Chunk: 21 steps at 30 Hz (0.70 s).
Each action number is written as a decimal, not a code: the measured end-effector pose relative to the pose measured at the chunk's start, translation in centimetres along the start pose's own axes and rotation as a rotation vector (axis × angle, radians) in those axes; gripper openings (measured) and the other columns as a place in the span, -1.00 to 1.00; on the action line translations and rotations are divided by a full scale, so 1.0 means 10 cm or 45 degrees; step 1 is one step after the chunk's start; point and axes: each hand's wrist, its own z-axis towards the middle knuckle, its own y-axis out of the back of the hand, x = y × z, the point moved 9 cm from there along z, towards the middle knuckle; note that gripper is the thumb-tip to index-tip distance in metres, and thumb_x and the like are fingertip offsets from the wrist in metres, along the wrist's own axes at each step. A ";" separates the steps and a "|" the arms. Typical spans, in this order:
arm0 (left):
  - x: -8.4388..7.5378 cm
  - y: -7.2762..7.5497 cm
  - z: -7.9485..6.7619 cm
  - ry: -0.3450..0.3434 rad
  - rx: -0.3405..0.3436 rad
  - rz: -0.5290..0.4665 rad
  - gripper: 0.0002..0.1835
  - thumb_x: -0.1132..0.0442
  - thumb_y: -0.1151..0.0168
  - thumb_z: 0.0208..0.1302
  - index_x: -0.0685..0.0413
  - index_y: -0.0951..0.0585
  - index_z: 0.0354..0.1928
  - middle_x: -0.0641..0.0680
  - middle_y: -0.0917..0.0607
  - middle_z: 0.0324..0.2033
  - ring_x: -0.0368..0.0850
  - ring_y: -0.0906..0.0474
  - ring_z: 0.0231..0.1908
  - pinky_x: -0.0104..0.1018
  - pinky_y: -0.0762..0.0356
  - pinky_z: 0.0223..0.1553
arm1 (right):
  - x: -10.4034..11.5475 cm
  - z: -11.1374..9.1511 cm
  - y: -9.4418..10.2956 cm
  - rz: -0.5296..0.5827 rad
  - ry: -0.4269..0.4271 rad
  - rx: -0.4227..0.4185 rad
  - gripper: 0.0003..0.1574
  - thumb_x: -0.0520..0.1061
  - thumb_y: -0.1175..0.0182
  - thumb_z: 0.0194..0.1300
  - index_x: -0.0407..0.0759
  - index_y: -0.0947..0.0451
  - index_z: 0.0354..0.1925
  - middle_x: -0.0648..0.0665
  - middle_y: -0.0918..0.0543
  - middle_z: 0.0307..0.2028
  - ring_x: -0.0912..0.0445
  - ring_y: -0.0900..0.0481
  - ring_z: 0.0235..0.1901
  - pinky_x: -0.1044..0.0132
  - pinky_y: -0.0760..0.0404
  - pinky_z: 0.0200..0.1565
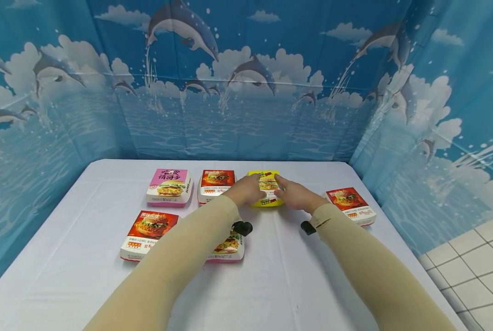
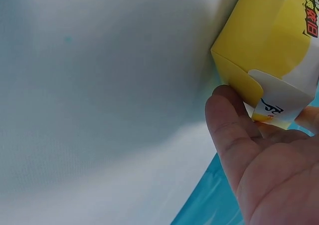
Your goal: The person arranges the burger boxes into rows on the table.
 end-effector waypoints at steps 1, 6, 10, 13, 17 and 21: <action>0.00 0.00 0.00 -0.001 0.000 -0.005 -0.18 -0.03 -0.25 0.52 0.03 -0.16 0.67 0.14 -0.39 0.56 0.08 -0.35 0.52 0.00 -0.35 0.53 | 0.00 0.00 0.00 0.002 0.000 0.001 -0.07 0.16 0.06 0.69 0.17 0.32 0.73 -0.18 0.13 0.72 -0.22 0.12 0.68 -0.24 0.00 0.62; 0.01 0.00 0.00 0.000 -0.005 -0.030 -0.17 -0.04 -0.24 0.53 0.04 -0.15 0.67 0.16 -0.36 0.57 0.11 -0.31 0.55 0.02 -0.33 0.54 | 0.00 -0.01 0.00 0.007 -0.002 0.001 -0.07 0.17 0.06 0.69 0.18 0.33 0.72 -0.17 0.14 0.72 -0.21 0.13 0.69 -0.23 0.00 0.62; 0.01 0.01 -0.01 -0.001 -0.014 -0.032 -0.13 -0.06 -0.28 0.50 0.05 -0.14 0.67 0.17 -0.36 0.57 0.11 -0.32 0.54 0.03 -0.34 0.53 | 0.00 -0.02 0.00 -0.001 0.004 0.000 -0.06 0.19 0.07 0.69 0.19 0.34 0.72 -0.17 0.14 0.72 -0.21 0.12 0.69 -0.23 -0.01 0.62; 0.01 0.00 0.00 -0.011 -0.021 -0.024 -0.08 -0.06 -0.34 0.45 0.06 -0.14 0.67 0.17 -0.38 0.56 0.12 -0.34 0.53 0.03 -0.35 0.52 | -0.01 -0.02 0.01 -0.003 0.006 -0.003 -0.06 0.20 0.08 0.69 0.19 0.35 0.72 -0.18 0.13 0.72 -0.22 0.11 0.68 -0.23 -0.02 0.62; 0.01 0.00 0.00 -0.021 -0.029 -0.020 -0.06 -0.03 -0.40 0.41 0.07 -0.15 0.66 0.16 -0.40 0.55 0.11 -0.36 0.52 0.02 -0.34 0.53 | -0.01 -0.03 0.00 0.010 0.022 0.000 -0.01 0.25 0.04 0.66 0.19 0.36 0.72 -0.21 0.12 0.72 -0.24 0.11 0.68 -0.26 -0.01 0.62; 0.00 0.00 -0.01 -0.026 -0.033 -0.032 -0.08 0.00 -0.39 0.41 0.08 -0.17 0.66 0.15 -0.41 0.54 0.09 -0.38 0.49 0.01 -0.33 0.53 | -0.01 -0.04 0.01 0.002 0.049 -0.006 0.13 0.33 -0.09 0.57 0.17 0.35 0.72 -0.25 0.10 0.71 -0.26 0.08 0.67 -0.28 -0.04 0.60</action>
